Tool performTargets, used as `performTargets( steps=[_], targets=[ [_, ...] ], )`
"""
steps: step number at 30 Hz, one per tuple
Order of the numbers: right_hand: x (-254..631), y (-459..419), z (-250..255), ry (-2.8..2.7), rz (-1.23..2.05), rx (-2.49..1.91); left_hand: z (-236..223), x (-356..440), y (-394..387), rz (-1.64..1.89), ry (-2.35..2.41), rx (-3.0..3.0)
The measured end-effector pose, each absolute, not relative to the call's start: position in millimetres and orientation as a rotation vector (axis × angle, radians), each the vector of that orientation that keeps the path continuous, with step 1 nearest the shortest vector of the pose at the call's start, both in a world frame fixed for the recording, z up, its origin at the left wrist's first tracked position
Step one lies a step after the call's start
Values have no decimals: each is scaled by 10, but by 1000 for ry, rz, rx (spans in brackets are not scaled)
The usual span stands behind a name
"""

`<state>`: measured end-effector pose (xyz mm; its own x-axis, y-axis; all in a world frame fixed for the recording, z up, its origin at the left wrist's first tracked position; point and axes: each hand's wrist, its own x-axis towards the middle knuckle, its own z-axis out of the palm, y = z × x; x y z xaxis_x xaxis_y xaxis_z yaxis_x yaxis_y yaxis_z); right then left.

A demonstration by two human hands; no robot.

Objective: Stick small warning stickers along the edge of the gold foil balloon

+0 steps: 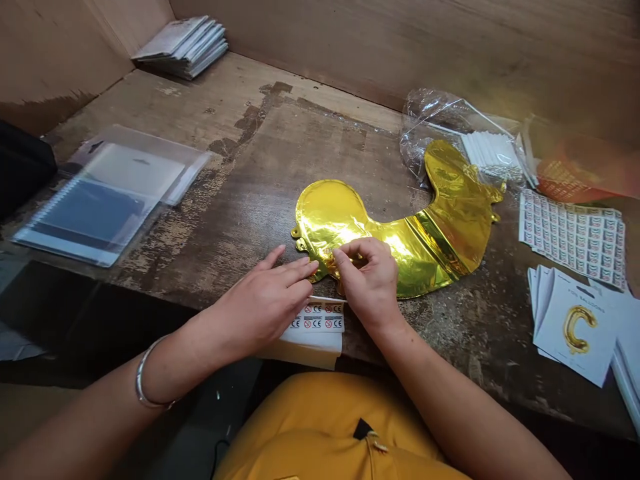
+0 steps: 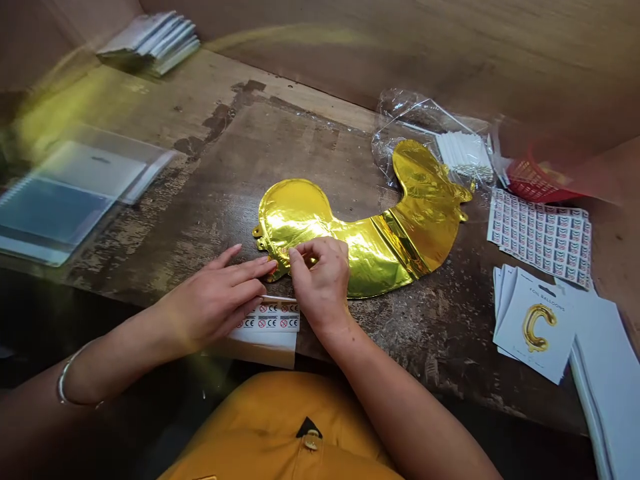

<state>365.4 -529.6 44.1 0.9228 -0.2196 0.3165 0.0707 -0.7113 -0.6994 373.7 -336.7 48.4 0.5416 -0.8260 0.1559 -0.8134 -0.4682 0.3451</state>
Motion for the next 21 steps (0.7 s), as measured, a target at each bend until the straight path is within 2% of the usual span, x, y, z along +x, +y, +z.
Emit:
performTargets(
  steps=[21],
  targets=[
    [3647,-5208,391,88,-502,-2390,558,3776,-3391,-87,-1350,2361]
  ],
)
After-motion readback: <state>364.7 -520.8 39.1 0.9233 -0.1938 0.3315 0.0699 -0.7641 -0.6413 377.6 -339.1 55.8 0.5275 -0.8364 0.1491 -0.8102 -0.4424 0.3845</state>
